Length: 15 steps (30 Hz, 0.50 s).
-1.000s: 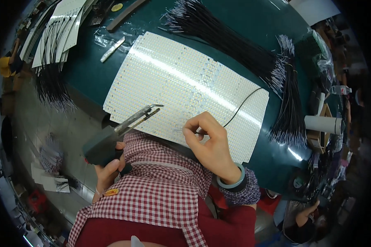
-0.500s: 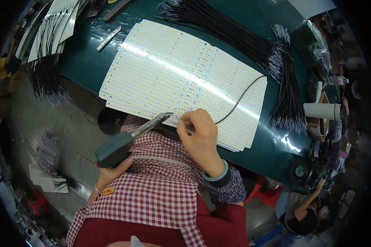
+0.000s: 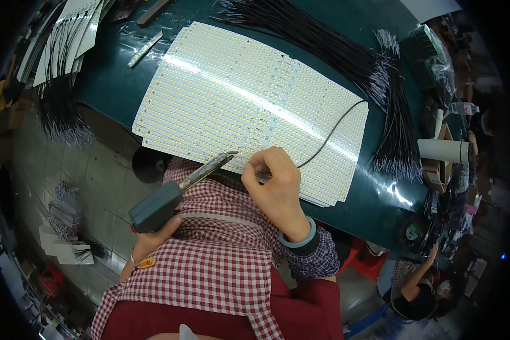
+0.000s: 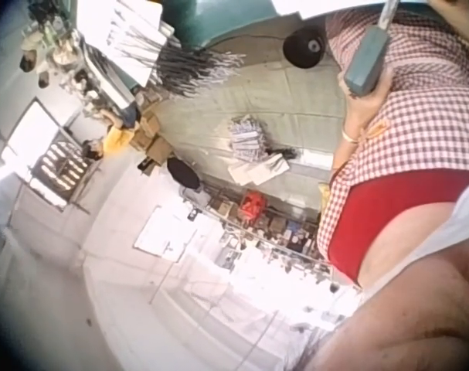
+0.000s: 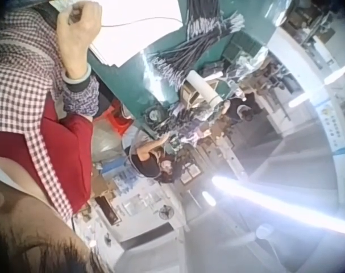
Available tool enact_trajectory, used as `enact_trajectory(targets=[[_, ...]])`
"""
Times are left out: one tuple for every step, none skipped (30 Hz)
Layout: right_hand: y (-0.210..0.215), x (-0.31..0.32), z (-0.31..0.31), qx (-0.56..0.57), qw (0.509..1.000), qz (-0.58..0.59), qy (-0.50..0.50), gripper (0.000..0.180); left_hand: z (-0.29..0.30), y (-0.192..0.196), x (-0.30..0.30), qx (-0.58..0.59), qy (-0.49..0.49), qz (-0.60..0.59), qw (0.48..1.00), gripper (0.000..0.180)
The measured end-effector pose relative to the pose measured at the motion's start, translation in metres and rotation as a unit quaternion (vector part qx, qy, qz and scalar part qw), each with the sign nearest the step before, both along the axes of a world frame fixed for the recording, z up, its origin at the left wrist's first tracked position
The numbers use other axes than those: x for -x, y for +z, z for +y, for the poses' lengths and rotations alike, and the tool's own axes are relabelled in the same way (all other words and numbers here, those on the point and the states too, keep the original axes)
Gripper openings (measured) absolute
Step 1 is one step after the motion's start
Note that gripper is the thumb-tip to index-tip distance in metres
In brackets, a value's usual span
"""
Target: The person solders wire leads onto the contacts of LED strips on a light panel using a soldering gun.
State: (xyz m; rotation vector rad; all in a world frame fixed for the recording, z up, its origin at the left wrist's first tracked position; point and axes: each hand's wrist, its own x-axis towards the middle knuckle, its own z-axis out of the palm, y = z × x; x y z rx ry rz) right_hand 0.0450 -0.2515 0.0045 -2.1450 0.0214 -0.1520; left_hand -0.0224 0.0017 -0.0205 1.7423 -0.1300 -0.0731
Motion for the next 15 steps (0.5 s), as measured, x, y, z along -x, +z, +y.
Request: enact_trajectory(targets=[[0.001, 0.0, 0.001, -0.002, 1.0, 0.0, -0.004, 0.011, 0.001, 0.001, 0.0, 0.0, 0.0, 0.001, 1.0, 0.021], [0.001, 0.0, 0.001, -0.004, 1.0, 0.001, -0.008, 0.011, 0.001, 0.003, -0.001, 0.004, -0.006, 0.019, 1.0, 0.021], [0.001, -0.001, 0.001, -0.004, 1.0, 0.001, -0.008, 0.011, 0.002, 0.005, -0.002, 0.007, -0.013, 0.037, 0.999, 0.022], [0.0, -0.002, 0.0, 0.013, 1.0, -0.009, 0.001, 0.011, 0.001, 0.007, -0.003, 0.007, -0.013, 0.038, 0.999, 0.022], [-0.001, -0.002, 0.0, 0.03, 0.999, -0.019, 0.01, 0.011, 0.001, 0.01, -0.005, 0.007, -0.019, 0.047, 0.999, 0.021], [-0.002, -0.003, 0.0, 0.03, 0.999, -0.019, 0.01, 0.011, 0.0, 0.011, -0.005, 0.007, -0.025, 0.056, 0.998, 0.021], [-0.002, -0.003, 0.0, 0.041, 0.999, -0.026, 0.015, 0.011, 0.0, 0.011, -0.005, 0.007, -0.025, 0.056, 0.998, 0.021], [-0.002, -0.004, 0.001, 0.053, 0.998, -0.033, 0.021, 0.011, 0.0, 0.011, -0.005, 0.01, -0.026, 0.063, 0.998, 0.021], [-0.002, -0.004, 0.001, 0.053, 0.998, -0.033, 0.021, 0.011, 0.0, 0.011, -0.005, 0.013, -0.027, 0.07, 0.997, 0.02], [-0.002, -0.004, 0.001, 0.057, 0.998, -0.034, 0.021, 0.011, 0.0, 0.011, -0.005, 0.013, -0.027, 0.071, 0.997, 0.02], [-0.001, -0.004, 0.001, 0.062, 0.997, -0.035, 0.02, 0.011, 0.0, 0.011, -0.005, 0.01, -0.03, 0.071, 0.997, 0.021], [-0.001, -0.004, 0.001, 0.062, 0.997, -0.035, 0.02, 0.011, 0.0, 0.011, -0.005, 0.007, -0.033, 0.071, 0.997, 0.021], [-0.001, -0.005, 0.001, 0.067, 0.997, -0.036, 0.022, 0.011, 0.0, 0.01, -0.005, 0.007, -0.033, 0.071, 0.997, 0.021], [-0.001, -0.005, 0.001, 0.073, 0.996, -0.038, 0.024, 0.011, 0.0, 0.009, -0.004, 0.017, -0.033, 0.079, 0.996, 0.021], [-0.001, -0.005, 0.001, 0.073, 0.996, -0.037, 0.024, 0.011, 0.0, 0.008, -0.004, 0.026, -0.032, 0.087, 0.995, 0.021]])
